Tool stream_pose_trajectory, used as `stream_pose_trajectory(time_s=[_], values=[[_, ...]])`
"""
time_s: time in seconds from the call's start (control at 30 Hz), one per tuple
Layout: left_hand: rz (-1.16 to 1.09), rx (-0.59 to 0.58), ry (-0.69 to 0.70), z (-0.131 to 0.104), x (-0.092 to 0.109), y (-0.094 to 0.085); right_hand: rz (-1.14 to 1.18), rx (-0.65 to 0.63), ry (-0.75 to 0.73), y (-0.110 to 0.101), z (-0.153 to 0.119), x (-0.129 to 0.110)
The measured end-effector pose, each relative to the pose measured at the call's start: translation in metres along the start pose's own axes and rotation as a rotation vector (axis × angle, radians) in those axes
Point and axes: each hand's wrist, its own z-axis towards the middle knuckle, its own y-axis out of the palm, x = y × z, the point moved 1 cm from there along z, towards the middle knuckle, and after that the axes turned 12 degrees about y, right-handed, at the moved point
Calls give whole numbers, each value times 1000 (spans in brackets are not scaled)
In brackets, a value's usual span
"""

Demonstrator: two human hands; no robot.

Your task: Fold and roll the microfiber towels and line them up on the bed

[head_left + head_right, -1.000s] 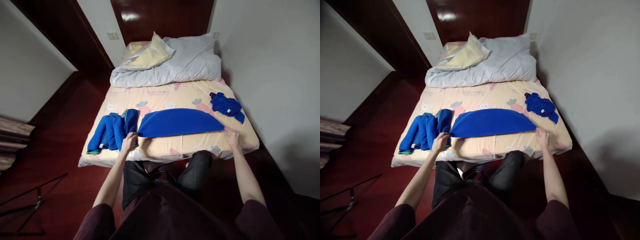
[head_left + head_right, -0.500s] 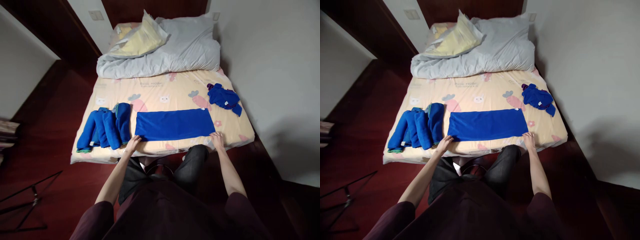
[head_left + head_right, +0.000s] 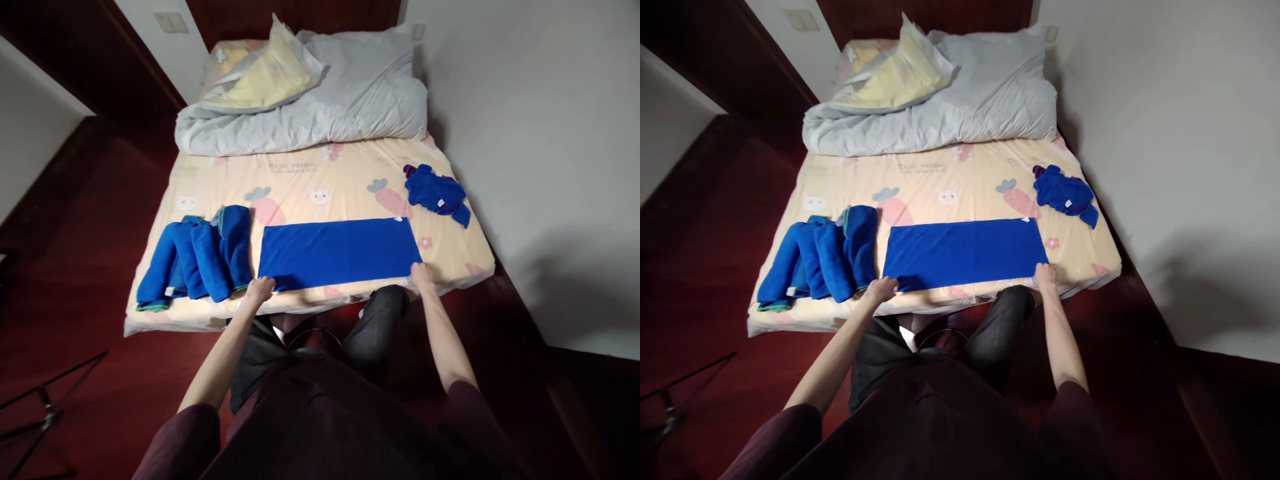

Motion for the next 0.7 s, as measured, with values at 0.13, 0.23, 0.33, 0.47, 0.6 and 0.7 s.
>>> stream_pose_trajectory(time_s=[0.13, 0.23, 0.33, 0.47, 0.6, 0.7], values=[[-70, 348, 142, 45, 59, -31, 100, 53, -162, -22, -22, -119], [-164, 444, 112, 77, 96, -26, 302, 136, -493, -23, -52, -223], [-171, 407, 73, 97, 107, 5, 323, 85, -720, 1, -71, -294], [-169, 454, 49, 110, 96, 45, 380, -26, -735, 59, -69, -319], [-184, 510, 43, 118, 89, 59, 637, -17, -747, 98, -56, -312], [-212, 547, 27, 121, 89, 61, 721, -32, -779, 105, -51, -312]])
